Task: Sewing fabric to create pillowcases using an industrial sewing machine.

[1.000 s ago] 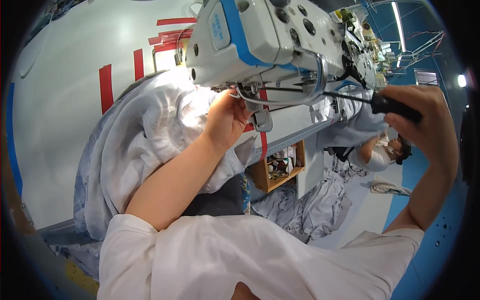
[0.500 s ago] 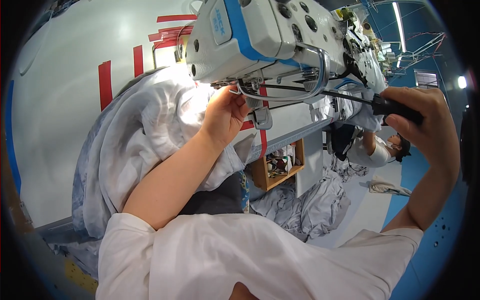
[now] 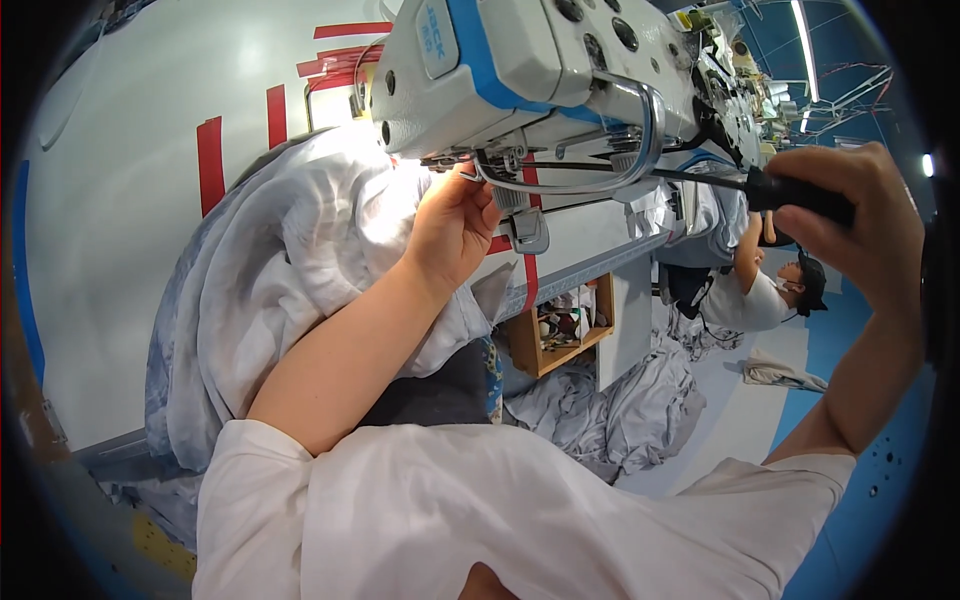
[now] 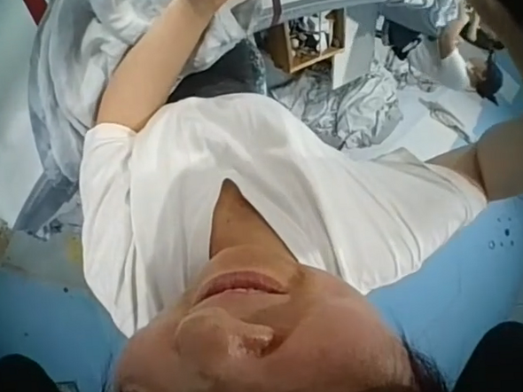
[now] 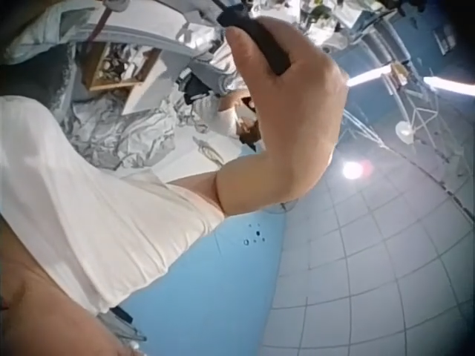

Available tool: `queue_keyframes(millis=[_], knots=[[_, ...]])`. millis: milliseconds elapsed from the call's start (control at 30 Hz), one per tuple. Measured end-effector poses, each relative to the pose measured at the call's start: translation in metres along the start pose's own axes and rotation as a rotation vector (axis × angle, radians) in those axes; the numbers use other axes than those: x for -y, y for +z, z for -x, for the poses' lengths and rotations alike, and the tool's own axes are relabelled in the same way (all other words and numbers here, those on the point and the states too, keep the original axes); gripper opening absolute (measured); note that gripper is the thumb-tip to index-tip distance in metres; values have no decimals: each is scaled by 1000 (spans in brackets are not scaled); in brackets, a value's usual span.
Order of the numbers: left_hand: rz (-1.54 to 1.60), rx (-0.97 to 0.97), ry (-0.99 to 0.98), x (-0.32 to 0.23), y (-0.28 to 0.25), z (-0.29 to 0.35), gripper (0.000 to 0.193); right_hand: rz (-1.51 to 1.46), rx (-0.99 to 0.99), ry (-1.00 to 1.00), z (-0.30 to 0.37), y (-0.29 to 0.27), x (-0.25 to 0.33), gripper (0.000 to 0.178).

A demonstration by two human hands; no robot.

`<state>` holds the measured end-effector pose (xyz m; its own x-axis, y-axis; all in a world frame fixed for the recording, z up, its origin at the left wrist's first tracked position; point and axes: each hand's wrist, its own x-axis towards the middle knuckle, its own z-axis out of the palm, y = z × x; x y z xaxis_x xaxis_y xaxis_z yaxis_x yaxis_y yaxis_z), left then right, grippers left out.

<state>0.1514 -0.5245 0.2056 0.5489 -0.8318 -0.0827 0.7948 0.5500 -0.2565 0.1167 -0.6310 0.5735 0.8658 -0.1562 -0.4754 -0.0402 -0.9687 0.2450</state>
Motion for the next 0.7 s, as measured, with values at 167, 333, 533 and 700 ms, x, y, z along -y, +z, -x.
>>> queue_keyframes(millis=[167, 333, 533, 700], knots=[[-7, -46, 5, 0, 3, 2, 14, -31, -27, -22, 5, 3, 1, 47], [-34, -23, -4, -2, 5, 2, 13, -55, -156, -62, 13, 15, 1, 50], [-47, 11, 37, -2, 6, 3, 12, -104, -135, -9, 17, 22, -2, 56], [-36, 79, 10, -3, 2, 1, 12, -95, -108, 19, 13, 21, -1, 55]])
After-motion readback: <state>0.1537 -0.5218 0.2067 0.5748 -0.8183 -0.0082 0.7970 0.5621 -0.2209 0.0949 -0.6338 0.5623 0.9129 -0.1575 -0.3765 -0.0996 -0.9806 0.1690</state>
